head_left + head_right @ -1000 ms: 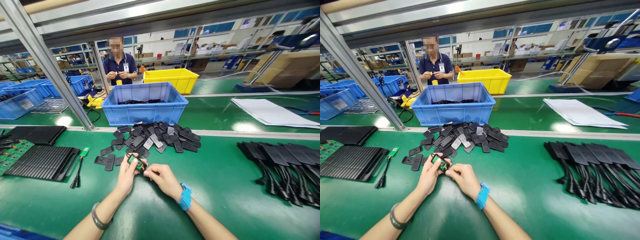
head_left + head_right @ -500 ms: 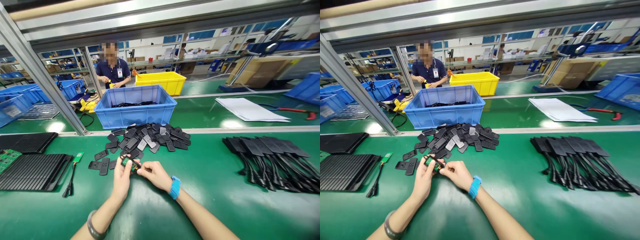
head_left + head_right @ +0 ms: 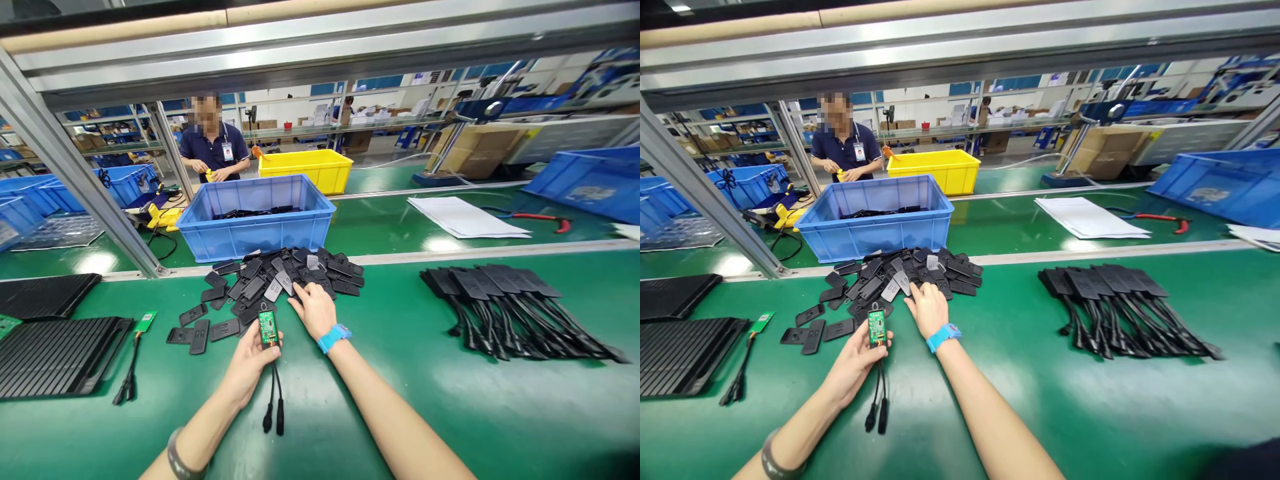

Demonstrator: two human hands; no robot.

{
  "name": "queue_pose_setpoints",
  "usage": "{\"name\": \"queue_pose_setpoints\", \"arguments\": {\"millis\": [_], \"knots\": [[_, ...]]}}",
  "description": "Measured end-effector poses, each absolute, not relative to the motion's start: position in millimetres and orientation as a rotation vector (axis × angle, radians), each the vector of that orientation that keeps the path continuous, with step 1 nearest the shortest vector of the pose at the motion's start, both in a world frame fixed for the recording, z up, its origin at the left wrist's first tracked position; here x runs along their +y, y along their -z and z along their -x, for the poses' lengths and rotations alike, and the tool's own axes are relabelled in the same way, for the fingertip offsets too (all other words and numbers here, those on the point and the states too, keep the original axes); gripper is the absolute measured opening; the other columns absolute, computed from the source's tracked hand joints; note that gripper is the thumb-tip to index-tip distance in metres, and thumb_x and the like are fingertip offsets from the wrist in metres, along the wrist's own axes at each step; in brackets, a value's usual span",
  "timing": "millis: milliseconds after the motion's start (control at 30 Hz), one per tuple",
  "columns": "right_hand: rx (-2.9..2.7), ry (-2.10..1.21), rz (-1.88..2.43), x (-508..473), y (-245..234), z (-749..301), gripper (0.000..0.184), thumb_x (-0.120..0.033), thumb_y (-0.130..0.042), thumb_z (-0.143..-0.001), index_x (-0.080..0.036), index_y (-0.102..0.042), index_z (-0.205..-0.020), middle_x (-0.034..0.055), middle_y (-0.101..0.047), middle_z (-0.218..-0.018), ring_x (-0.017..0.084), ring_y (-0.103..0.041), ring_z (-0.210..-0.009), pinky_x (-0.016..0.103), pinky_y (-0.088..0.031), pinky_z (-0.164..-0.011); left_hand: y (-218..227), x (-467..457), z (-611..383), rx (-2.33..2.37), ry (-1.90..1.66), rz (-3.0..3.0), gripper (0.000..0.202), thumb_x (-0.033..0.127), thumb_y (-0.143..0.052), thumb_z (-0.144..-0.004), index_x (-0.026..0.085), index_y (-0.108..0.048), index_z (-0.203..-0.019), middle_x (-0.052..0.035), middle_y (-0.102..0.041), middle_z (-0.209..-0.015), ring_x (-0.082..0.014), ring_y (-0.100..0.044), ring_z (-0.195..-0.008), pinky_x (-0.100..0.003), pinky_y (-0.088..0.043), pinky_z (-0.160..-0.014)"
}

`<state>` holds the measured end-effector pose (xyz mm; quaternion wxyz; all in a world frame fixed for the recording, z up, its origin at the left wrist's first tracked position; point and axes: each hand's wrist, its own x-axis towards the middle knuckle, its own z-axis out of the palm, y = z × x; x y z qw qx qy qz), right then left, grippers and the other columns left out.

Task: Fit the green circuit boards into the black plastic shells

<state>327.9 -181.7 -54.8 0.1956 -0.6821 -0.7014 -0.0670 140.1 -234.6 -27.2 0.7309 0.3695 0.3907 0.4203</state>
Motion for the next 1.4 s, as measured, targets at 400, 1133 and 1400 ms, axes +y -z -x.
{"name": "queue_pose_setpoints", "arguments": {"millis": [400, 1133, 1400], "knots": [[-1.806, -0.022, 1.855, -182, 54, -323, 0.032, -0.038, -0.052, -0.091, -0.019, -0.067, -0.112, 0.0109, -0.065, -0.095, 0.023, -0.057, -0.089, 0.030, -0.042, -0.075, 34, -237, -140, 0.809, -0.790, -0.840, 0.061, 0.023, -0.078, -0.068, 0.019, -0.051, -0.123, -0.0060, -0.063, -0.098, -0.0115, -0.062, -0.069, -0.026, -0.049, -0.064], [-1.284, -1.322, 1.049, -218, 7, -316, 0.034, -0.039, -0.076, -0.071, -0.018, -0.060, -0.094, -0.0004, -0.061, -0.076, 0.011, -0.058, -0.061, 0.022, -0.048, -0.050, 36, -231, -132, 0.783, -0.757, -0.905, 0.068, 0.021, -0.087, -0.056, 0.014, -0.057, -0.117, -0.0147, -0.068, -0.108, -0.0170, -0.067, -0.083, -0.025, -0.050, -0.073], [-1.462, -1.194, 1.127, -216, 9, -321, 0.024, -0.040, -0.070, -0.076, -0.017, -0.067, -0.083, 0.0019, -0.063, -0.073, 0.013, -0.055, -0.061, 0.026, -0.045, -0.055, 41, -232, -133, 0.805, -0.758, -1.029, 0.064, 0.024, -0.084, -0.060, 0.014, -0.057, -0.118, -0.0131, -0.069, -0.106, -0.0181, -0.065, -0.089, -0.028, -0.048, -0.080]]}}
